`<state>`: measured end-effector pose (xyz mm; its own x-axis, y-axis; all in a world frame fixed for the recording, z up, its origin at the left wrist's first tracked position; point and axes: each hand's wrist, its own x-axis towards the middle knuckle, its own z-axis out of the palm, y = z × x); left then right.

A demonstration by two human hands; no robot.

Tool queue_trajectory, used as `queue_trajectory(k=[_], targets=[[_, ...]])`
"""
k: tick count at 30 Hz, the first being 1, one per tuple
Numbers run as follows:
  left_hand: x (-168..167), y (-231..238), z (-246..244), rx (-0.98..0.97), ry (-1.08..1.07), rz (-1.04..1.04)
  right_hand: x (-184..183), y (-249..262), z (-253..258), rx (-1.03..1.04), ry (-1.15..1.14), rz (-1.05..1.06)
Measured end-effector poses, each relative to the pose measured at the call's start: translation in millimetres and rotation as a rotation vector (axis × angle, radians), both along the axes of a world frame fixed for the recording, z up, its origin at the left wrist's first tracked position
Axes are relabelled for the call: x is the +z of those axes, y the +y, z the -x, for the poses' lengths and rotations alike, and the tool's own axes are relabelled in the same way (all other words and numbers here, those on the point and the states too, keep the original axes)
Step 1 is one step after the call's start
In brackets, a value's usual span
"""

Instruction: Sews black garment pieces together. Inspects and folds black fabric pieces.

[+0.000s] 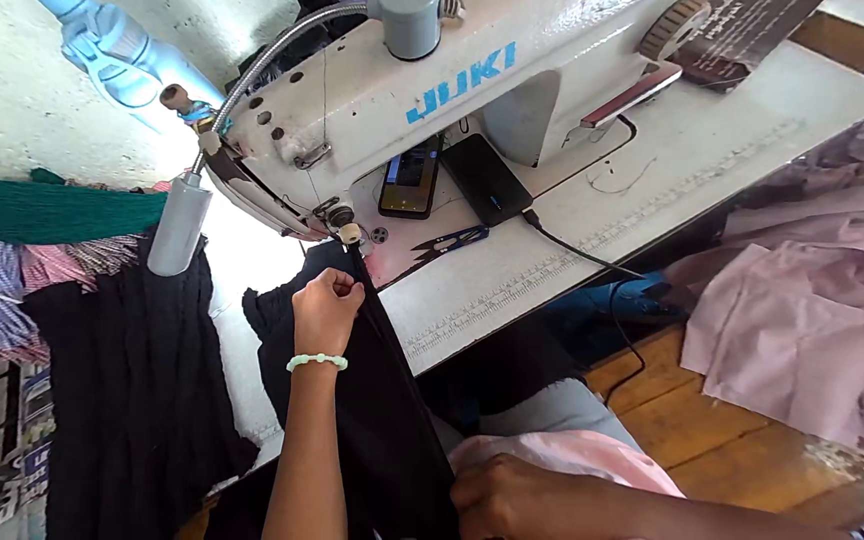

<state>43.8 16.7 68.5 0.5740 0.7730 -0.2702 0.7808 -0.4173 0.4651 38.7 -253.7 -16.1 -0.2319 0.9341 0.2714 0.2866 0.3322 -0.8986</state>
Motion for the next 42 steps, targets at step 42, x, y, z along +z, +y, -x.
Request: queue_trajectory(k=[42], targets=[[-9.2, -22.0, 7.6, -0.079, -0.076, -0.227, 0.0, -9.3, -6.5, -0.027, -0.016, 0.008]])
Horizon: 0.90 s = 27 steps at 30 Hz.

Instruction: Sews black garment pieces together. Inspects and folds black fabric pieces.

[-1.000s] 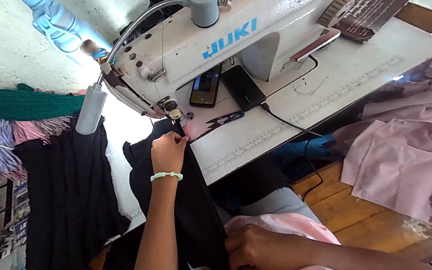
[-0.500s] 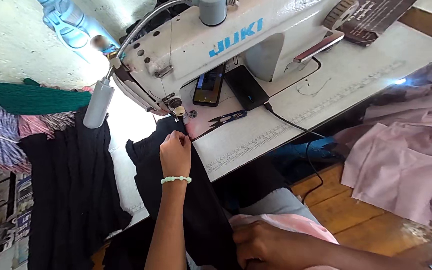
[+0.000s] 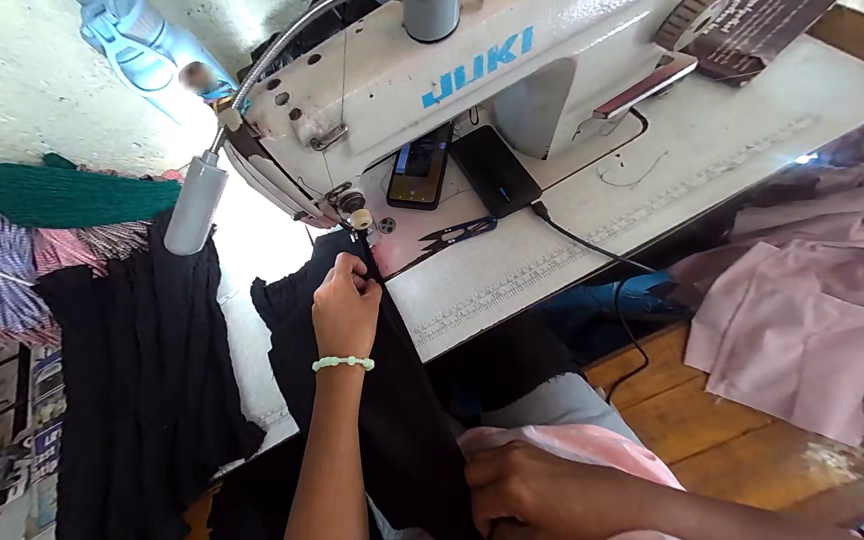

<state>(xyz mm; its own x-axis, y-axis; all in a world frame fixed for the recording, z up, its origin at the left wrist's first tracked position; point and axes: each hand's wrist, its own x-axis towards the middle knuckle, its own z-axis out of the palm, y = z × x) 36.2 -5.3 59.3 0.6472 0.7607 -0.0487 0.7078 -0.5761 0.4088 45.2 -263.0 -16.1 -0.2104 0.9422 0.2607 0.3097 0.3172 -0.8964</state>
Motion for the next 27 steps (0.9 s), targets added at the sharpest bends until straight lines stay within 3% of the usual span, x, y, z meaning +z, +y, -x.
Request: queue_trajectory(k=[12, 20, 27], targets=[[6.4, -12.5, -9.1, 0.062, 0.134, -0.043, -1.4, -1.4, 2.3, -0.014, -0.003, -0.004], [-16.7, -9.2, 3.3, -0.05, -0.169, -0.044, 0.0, -4.5, -1.4, -0.026, -0.03, -0.022], [-33.0, 2.1, 34.8, -0.227, -0.21, -0.229, 0.3, -9.2, -6.3, -0.028, -0.034, 0.003]])
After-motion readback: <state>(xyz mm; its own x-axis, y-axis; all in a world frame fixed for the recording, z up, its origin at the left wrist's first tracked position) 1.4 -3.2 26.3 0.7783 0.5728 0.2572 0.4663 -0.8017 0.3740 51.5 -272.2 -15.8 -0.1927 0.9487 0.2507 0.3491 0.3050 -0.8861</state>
